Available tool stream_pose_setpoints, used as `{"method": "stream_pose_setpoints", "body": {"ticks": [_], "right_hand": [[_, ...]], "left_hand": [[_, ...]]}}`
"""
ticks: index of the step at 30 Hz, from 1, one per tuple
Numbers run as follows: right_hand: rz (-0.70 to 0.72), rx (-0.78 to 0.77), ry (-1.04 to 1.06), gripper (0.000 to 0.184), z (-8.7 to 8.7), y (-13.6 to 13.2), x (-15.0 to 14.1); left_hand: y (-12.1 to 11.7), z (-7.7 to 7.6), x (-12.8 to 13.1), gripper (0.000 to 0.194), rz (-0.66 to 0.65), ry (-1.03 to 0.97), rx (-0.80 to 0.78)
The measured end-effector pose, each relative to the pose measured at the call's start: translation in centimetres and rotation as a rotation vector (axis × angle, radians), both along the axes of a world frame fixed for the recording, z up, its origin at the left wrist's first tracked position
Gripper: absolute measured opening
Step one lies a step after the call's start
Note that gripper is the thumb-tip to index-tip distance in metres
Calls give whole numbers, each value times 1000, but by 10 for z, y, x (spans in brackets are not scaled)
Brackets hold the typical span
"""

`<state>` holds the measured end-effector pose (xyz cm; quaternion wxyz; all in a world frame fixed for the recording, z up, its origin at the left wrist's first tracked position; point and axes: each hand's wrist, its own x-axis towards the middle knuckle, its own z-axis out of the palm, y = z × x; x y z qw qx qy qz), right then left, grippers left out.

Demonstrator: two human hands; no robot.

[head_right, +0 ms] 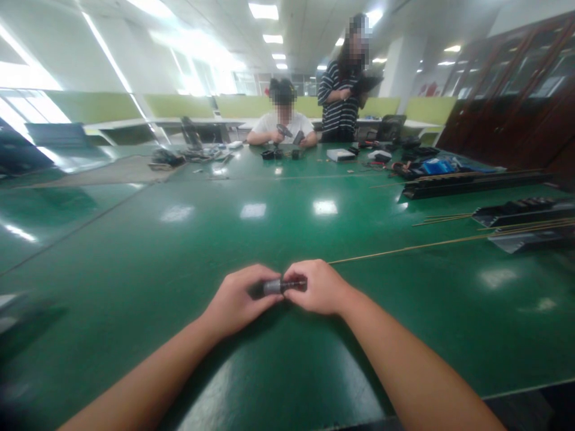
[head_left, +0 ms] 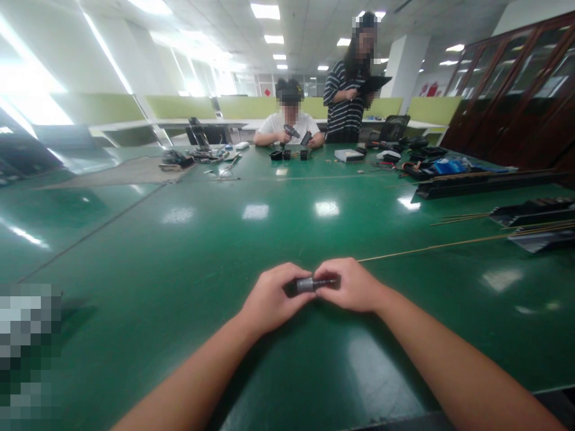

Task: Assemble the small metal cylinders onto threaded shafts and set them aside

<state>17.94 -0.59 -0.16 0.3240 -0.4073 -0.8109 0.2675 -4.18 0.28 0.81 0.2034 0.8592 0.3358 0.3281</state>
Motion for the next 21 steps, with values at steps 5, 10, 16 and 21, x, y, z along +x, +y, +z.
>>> {"method": "stream_pose_setpoints", "body": {"ticks": [5,10,16,21], "right_hand": [[-7,23,-2,13,-1,0,-1],[-18,25,-23,11,-3,0,-1],[-20,29,-9,10,-4,0,-1],[-17,17,-8,11,-4,0,-1]], "left_hand": [[0,-1,1,21,10,-10,-1],[1,-2,2,21,4,-14,-6],[1,-3,1,22,10,-25,-8],[1,-3,1,22,14,-28,-12]]}}
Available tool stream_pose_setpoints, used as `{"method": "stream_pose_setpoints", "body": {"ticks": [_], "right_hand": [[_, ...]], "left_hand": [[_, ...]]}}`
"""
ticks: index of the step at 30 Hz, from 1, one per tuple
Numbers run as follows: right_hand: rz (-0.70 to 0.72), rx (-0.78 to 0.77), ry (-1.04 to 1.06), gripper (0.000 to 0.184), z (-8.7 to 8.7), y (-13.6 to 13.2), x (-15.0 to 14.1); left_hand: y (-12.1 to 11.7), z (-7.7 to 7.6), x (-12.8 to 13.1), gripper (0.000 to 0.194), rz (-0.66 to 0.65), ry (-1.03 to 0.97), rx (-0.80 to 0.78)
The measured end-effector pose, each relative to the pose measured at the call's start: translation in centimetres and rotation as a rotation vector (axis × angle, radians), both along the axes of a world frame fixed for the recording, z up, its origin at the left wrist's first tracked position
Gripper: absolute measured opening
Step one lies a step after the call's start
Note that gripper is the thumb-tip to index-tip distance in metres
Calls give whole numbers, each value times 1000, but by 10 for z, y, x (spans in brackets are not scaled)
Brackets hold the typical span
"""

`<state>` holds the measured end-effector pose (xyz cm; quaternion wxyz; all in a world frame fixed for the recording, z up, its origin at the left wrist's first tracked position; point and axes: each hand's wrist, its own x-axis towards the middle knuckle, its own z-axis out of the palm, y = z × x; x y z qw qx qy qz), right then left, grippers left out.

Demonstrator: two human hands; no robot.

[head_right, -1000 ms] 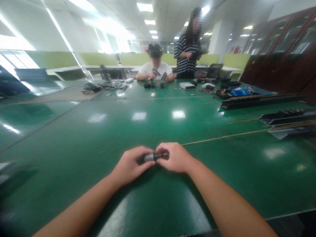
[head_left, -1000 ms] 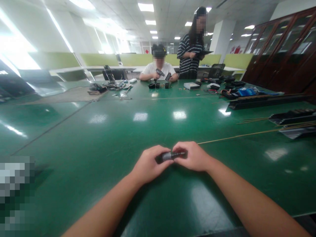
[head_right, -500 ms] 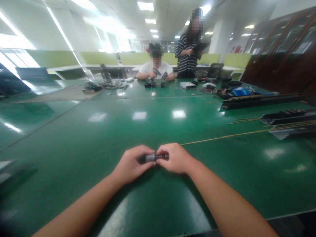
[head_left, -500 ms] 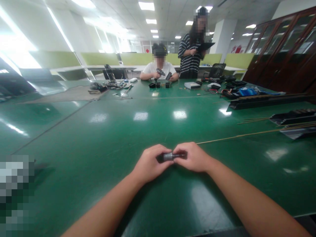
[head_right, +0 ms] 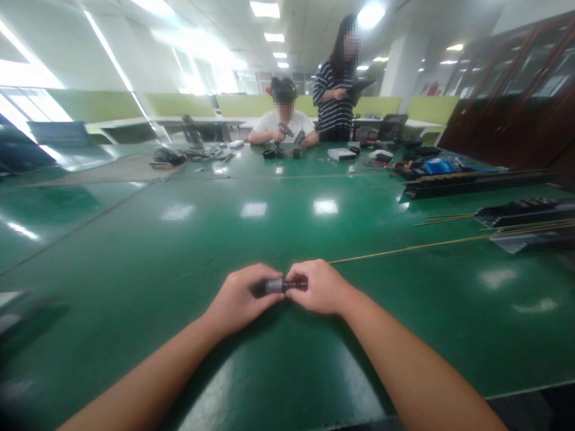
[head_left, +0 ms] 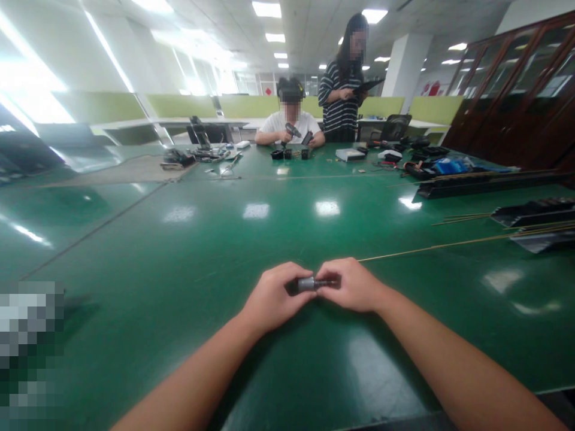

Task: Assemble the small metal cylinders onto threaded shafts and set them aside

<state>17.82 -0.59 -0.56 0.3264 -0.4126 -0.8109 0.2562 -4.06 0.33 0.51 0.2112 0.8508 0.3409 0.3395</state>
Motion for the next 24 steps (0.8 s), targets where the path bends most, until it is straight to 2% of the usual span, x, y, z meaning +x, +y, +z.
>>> {"method": "stream_pose_setpoints", "body": {"ticks": [24], "right_hand": [[-17,2,-30,7,3,-2,0]], "left_hand": [[0,1,0,22,13,12,-4]]}}
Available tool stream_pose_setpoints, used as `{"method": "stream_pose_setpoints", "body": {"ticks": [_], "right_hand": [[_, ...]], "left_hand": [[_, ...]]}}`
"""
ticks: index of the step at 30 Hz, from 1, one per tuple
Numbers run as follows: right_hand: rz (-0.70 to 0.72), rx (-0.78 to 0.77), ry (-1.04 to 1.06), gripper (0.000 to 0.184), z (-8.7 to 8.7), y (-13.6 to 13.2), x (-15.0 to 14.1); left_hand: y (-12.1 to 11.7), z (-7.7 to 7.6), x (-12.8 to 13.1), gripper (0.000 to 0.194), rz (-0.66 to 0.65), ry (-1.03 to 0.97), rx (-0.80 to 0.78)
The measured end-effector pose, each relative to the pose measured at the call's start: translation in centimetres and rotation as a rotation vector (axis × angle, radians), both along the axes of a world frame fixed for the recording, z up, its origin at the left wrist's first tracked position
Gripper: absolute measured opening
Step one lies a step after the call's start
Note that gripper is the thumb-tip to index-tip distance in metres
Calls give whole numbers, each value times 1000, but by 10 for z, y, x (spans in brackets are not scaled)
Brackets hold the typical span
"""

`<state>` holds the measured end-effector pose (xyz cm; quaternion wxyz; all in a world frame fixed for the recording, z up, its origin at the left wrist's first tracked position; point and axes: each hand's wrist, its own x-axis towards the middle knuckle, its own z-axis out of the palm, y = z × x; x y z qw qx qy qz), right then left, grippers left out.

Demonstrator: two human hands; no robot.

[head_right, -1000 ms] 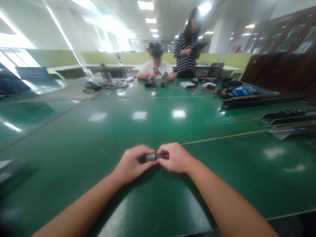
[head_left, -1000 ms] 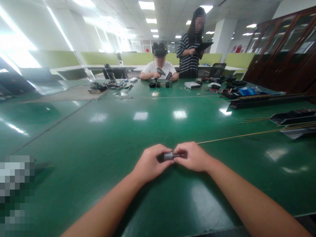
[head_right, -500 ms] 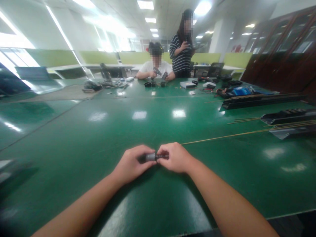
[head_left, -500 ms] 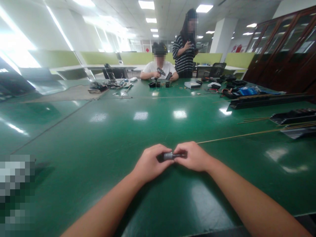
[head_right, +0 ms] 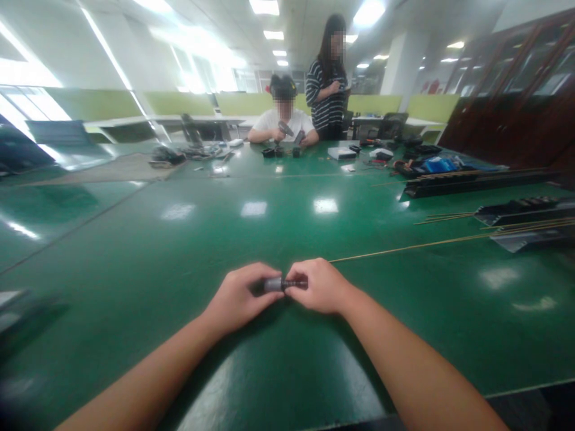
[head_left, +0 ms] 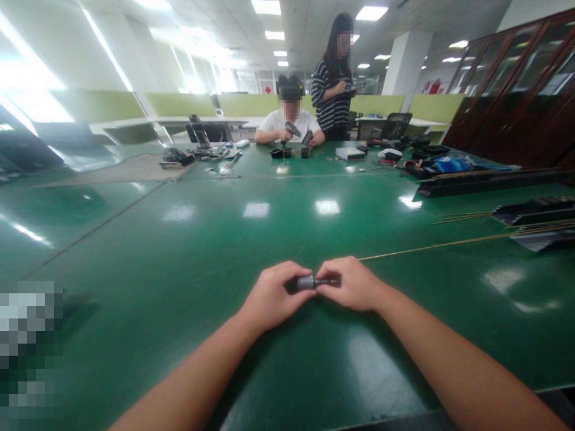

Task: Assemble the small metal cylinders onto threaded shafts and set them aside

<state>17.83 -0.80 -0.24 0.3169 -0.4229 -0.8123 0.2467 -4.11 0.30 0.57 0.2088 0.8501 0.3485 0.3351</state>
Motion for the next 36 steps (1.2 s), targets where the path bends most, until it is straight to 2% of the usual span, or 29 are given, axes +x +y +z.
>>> {"method": "stream_pose_setpoints", "body": {"ticks": [36], "right_hand": [[-45,-23,-37,9,2,3,3]], "left_hand": [[3,0,-5,23,10,30,29]]}}
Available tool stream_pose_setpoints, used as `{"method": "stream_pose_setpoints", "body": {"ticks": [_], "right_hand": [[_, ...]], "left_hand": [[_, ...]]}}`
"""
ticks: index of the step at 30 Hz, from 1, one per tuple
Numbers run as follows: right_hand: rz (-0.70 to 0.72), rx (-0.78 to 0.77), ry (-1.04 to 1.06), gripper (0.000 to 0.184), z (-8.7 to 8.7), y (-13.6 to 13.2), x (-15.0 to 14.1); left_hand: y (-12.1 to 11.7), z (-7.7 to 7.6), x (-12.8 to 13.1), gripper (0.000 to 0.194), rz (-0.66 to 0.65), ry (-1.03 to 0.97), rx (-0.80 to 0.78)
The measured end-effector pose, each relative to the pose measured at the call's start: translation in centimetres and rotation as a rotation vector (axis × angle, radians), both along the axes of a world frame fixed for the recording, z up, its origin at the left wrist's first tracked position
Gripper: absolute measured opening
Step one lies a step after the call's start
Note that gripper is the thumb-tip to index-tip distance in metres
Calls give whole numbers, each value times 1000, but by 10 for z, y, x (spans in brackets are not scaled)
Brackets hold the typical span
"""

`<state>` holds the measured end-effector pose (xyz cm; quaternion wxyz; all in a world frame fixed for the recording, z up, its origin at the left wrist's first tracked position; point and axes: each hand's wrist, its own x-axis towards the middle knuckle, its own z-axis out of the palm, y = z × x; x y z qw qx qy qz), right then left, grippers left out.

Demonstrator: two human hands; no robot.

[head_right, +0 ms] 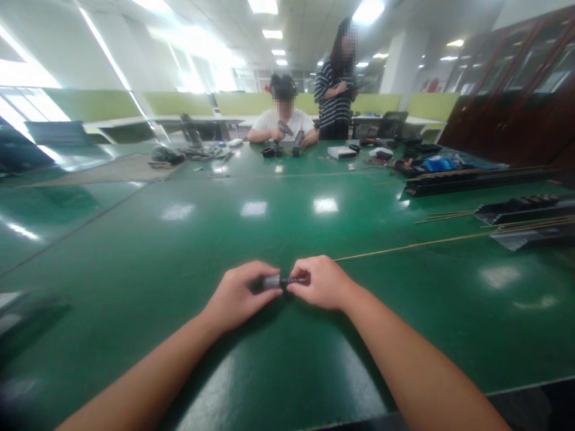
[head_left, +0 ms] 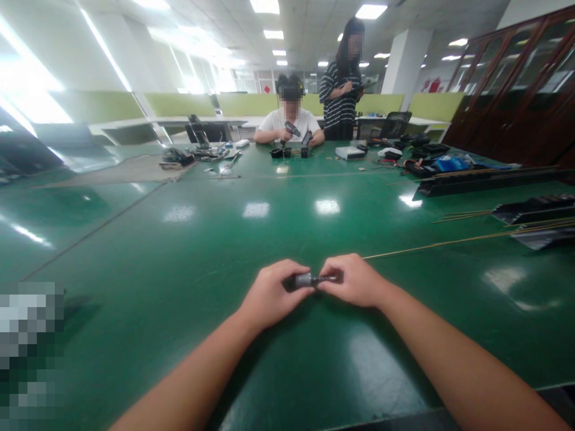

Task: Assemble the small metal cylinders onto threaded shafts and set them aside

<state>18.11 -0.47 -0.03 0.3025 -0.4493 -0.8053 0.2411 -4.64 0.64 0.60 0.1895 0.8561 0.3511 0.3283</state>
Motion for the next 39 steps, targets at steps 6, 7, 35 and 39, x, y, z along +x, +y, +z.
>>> {"method": "stream_pose_setpoints", "body": {"ticks": [6,7,35,39], "right_hand": [[-12,-2,-9,7,2,0,0],[-14,-2,-10,7,2,0,0],[-59,-20,-24,8,3,3,5],[-61,-14,-28,8,2,4,6]], "left_hand": [[0,1,-1,23,4,11,12],[0,1,-1,23,5,10,16],[5,2,-3,23,64,24,15],[6,1,-5,24,78,25,12]]}}
